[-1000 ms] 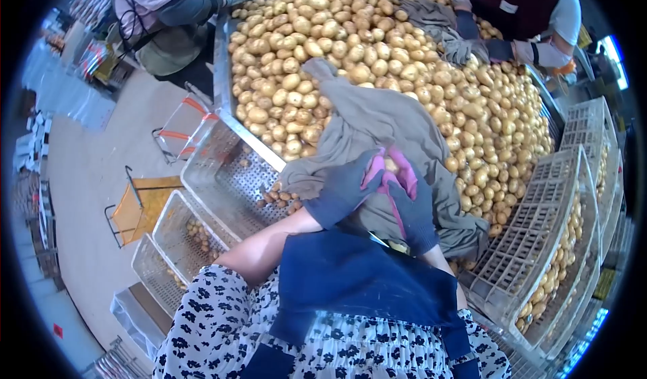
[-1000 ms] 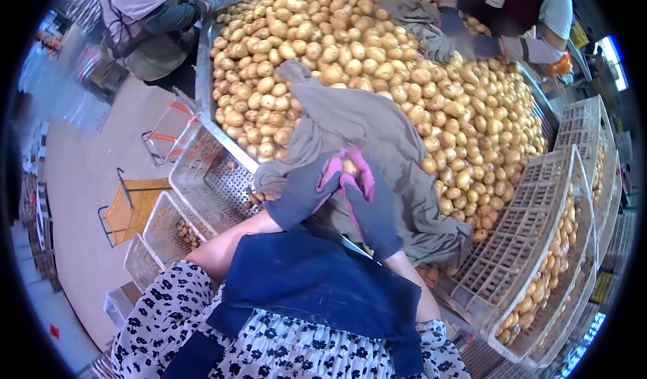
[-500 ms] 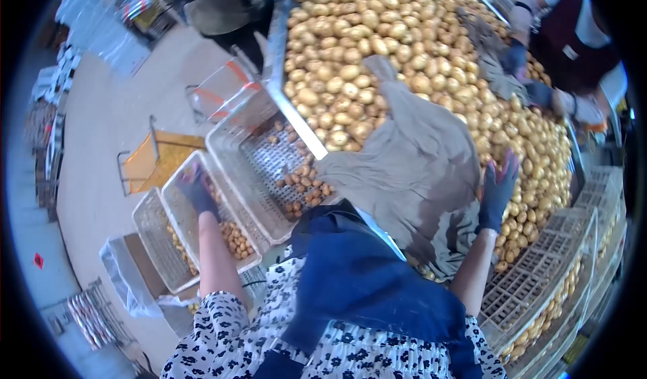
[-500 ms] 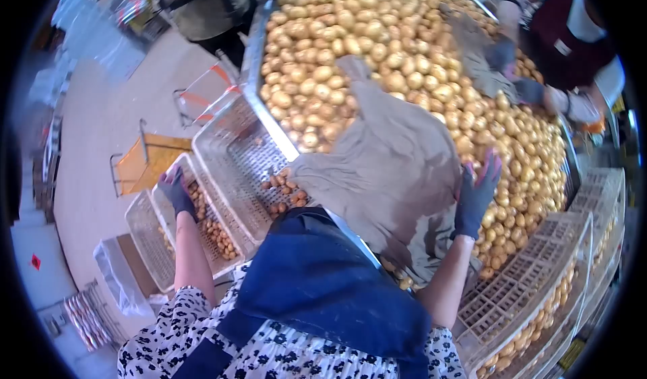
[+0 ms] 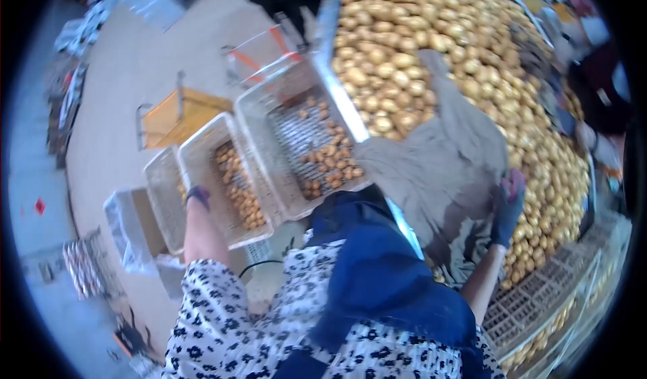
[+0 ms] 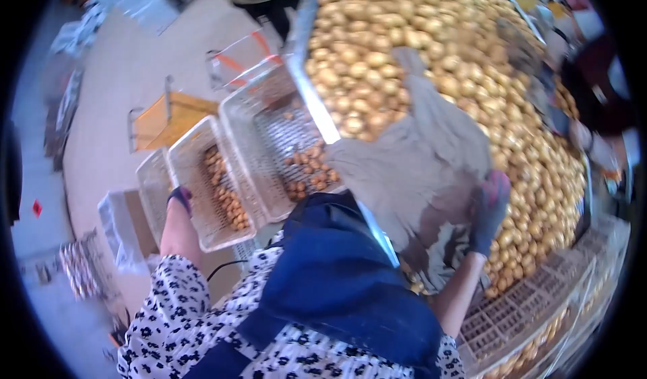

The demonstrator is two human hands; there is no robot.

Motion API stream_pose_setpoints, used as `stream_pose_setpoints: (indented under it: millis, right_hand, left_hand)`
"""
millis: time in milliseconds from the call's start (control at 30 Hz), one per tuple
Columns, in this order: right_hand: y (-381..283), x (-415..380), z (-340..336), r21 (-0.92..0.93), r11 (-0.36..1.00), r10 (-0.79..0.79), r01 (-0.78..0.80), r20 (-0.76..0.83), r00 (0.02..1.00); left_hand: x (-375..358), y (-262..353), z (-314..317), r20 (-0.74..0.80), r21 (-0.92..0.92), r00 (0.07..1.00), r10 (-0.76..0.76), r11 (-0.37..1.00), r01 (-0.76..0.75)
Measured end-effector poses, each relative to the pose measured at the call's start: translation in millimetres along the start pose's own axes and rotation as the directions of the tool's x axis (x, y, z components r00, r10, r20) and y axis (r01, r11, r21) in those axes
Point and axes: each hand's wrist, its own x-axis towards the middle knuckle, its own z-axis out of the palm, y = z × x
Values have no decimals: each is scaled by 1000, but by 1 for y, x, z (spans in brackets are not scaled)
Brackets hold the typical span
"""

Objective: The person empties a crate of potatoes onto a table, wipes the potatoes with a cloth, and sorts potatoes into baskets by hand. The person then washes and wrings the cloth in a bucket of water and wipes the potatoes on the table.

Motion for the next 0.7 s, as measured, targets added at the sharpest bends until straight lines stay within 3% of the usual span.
stream_pose_setpoints:
  millis: [67,133,167,200,233,267,300,333,367,400,467,533,567,600,667,700]
  right_hand:
    - [-7,-1,-10,-393,906,-155,161,46,987]
    - [-17,-10,-17,-461,877,-135,136,35,990]
    - [-20,-14,-17,-496,856,-119,142,77,990]
    - [-21,-18,-16,-503,855,-114,123,49,992]
    - [-21,-21,-16,-579,810,-62,97,80,995]
    - [-16,-25,-22,-653,755,-3,68,99,995]
    - [19,-30,-23,-841,521,-145,146,82,986]
    - [25,-37,-27,-879,436,-229,193,99,968]
    - [23,-44,-27,-912,341,-300,227,123,946]
    - [22,-52,-31,-931,325,-283,163,68,957]
    - [20,-65,-40,-822,558,-275,113,-56,960]
    - [13,-78,-59,-802,597,-189,17,-121,974]
    - [5,-87,-67,-753,643,-16,-139,-195,981]
    - [0,-95,-73,-689,664,156,-291,-252,955]
    - [6,-111,-85,-651,669,201,-358,-305,931]
    - [11,-117,-90,-659,673,207,-334,-266,941]
  left_hand:
    - [-13,23,32,80,-93,989,128,988,-120]
    - [-35,62,44,123,-204,962,246,955,-218]
    - [-81,95,68,117,55,951,285,955,-293]
    - [-67,109,82,171,194,908,383,890,-412]
    - [-60,117,113,6,260,776,631,748,-610]
    - [-71,131,148,-132,346,550,824,559,-754]
    - [-85,149,178,-93,328,533,841,532,-781]
    - [-131,175,206,86,225,452,888,424,-877]
    - [-185,199,233,256,97,332,908,318,-943]
    - [-242,216,255,303,60,289,908,284,-957]
    - [-342,234,290,533,-158,251,808,386,-909]
    - [-385,245,330,584,-344,-105,805,128,-930]
    - [-411,252,351,566,-442,-268,780,12,-897]
    - [-437,252,360,602,-453,-310,736,-6,-892]
    - [-474,254,389,602,-552,-438,668,-48,-832]
    - [-487,255,404,602,-561,-455,656,-57,-826]
